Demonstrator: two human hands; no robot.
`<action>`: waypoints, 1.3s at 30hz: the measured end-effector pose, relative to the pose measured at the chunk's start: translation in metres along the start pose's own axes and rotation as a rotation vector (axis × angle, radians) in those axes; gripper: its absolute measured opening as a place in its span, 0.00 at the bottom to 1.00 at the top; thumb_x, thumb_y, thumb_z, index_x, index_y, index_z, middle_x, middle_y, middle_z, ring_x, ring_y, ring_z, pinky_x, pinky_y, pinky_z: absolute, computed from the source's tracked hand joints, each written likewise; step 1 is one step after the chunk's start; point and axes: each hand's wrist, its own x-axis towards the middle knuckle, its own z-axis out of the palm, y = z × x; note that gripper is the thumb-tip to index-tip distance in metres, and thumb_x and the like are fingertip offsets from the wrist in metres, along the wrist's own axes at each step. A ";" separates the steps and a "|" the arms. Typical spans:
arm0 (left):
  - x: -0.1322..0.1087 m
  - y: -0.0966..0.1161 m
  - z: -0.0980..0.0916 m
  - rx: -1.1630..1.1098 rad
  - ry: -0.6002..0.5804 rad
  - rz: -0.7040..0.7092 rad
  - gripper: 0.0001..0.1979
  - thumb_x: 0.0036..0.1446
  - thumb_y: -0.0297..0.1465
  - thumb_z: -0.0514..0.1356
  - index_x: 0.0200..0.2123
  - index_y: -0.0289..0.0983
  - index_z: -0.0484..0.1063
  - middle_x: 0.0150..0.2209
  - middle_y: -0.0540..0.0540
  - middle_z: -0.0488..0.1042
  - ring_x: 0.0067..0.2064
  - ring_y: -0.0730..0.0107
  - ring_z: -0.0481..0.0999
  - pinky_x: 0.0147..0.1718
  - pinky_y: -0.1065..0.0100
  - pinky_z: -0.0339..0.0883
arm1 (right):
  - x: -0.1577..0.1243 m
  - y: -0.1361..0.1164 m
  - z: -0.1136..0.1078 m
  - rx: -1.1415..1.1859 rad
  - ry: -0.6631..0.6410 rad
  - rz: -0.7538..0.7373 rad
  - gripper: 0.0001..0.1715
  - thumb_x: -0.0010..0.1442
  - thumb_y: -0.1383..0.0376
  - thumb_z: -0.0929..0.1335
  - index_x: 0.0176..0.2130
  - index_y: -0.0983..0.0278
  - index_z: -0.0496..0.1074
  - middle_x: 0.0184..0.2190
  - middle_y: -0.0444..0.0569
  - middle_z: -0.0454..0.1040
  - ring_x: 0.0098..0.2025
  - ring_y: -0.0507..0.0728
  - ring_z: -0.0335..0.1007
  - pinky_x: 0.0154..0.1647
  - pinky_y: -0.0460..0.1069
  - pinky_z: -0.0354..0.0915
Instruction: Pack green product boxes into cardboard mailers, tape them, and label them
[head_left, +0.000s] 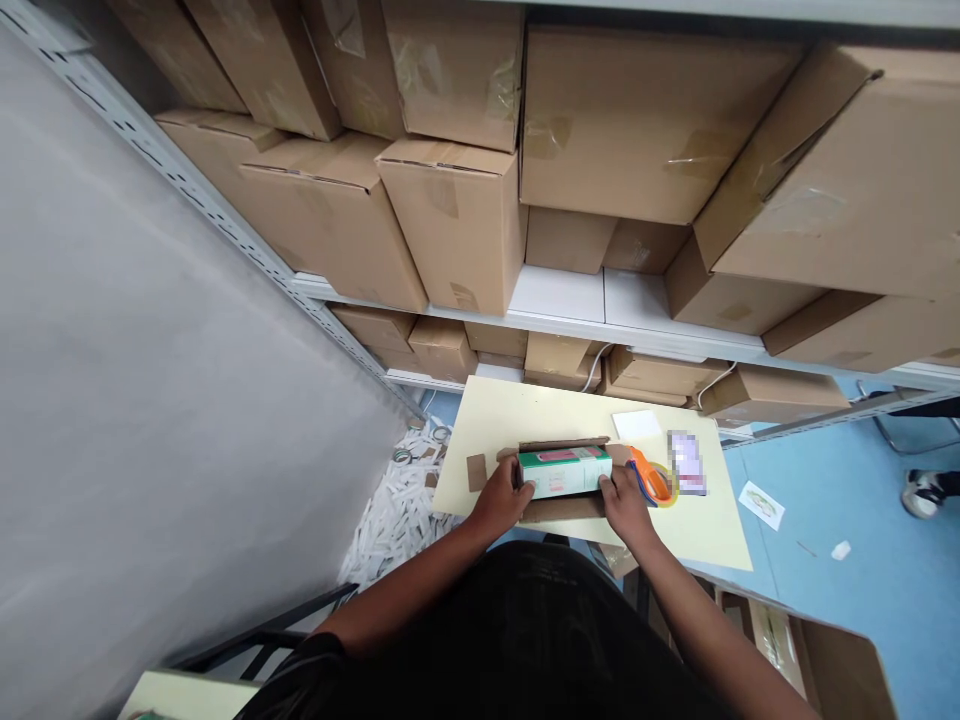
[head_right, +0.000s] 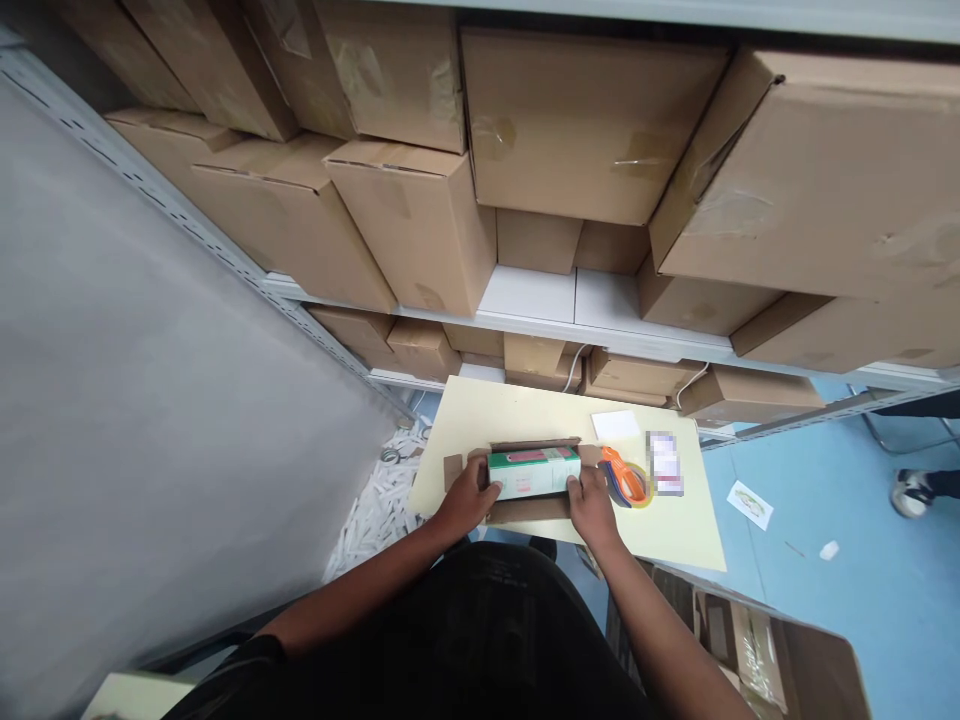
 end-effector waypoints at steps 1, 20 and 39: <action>0.002 -0.003 0.002 0.036 0.020 0.054 0.20 0.60 0.32 0.61 0.55 0.39 0.65 0.57 0.39 0.73 0.58 0.55 0.73 0.58 0.55 0.66 | 0.002 0.002 0.002 -0.026 0.011 0.011 0.25 0.70 0.54 0.58 0.51 0.65 0.74 0.48 0.59 0.72 0.59 0.66 0.64 0.65 0.60 0.60; 0.015 -0.058 0.031 -0.116 0.089 -0.320 0.42 0.57 0.36 0.65 0.71 0.39 0.53 0.60 0.35 0.72 0.61 0.50 0.74 0.57 0.57 0.67 | 0.036 0.039 0.002 -0.231 -0.318 0.407 0.21 0.66 0.51 0.62 0.42 0.64 0.73 0.40 0.58 0.79 0.45 0.64 0.76 0.43 0.52 0.65; -0.217 0.005 0.077 -0.601 0.787 -0.453 0.45 0.55 0.39 0.67 0.71 0.42 0.52 0.50 0.41 0.76 0.40 0.63 0.80 0.36 0.65 0.74 | 0.028 -0.032 -0.001 -0.284 -0.676 -0.354 0.23 0.65 0.51 0.58 0.30 0.61 0.72 0.36 0.59 0.80 0.42 0.65 0.76 0.40 0.52 0.65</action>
